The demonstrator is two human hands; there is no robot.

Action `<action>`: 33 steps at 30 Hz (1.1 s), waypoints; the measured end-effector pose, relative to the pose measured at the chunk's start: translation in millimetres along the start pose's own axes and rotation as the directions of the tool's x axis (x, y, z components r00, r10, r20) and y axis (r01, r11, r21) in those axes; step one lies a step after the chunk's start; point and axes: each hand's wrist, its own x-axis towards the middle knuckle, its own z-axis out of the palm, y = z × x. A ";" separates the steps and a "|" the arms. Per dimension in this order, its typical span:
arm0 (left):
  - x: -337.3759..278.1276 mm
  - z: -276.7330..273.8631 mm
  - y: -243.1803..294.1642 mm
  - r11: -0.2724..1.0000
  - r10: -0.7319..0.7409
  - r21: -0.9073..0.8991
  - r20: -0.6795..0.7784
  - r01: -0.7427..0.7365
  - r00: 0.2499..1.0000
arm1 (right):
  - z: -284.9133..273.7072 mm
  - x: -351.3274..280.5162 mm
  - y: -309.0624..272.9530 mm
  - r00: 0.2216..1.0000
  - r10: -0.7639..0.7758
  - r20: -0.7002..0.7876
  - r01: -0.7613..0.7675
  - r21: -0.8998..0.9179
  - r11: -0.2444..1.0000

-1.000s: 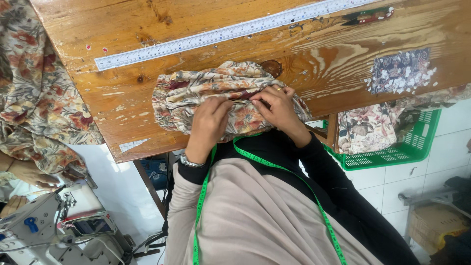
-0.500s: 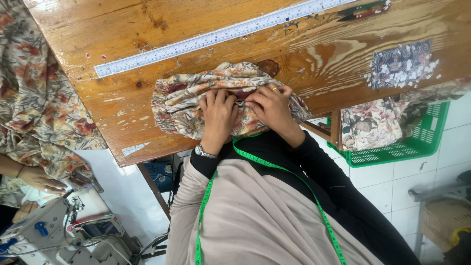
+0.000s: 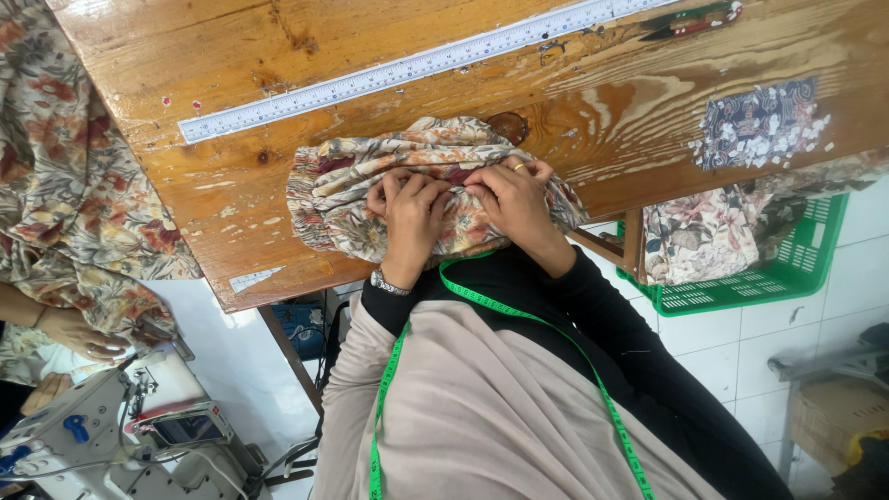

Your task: The person trims loose threads from the waistband of a pair of floral-patterned pants using small scissors. They repeatedly pick up the pants, locate threads, cut them, and set the pants down on the wooden table.

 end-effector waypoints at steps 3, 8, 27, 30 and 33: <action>-0.1 -0.8 1.2 0.999 -0.003 0.037 -0.013 0.003 1.000 | -4.1 2.1 -1.9 1.000 0.010 0.025 -0.010 0.009 1.000; -0.6 -10.5 4.0 0.998 0.005 0.062 0.055 -0.009 0.998 | -9.0 1.7 -1.3 0.995 -0.067 0.078 0.071 -0.043 0.997; -53.6 -88.3 -110.0 0.872 -0.490 -0.113 -0.195 0.477 0.850 | 55.2 22.1 -42.8 0.949 -0.193 0.249 0.197 0.009 0.980; -60.2 -72.9 -120.7 0.673 -0.631 -0.617 -0.192 0.408 0.751 | 59.1 18.9 -38.6 0.953 -0.212 0.219 0.198 0.082 0.977; -64.5 -65.2 -121.7 0.645 -0.610 -0.710 -0.256 0.282 0.750 | 51.3 15.9 -35.5 0.944 -0.229 0.236 0.202 0.133 0.970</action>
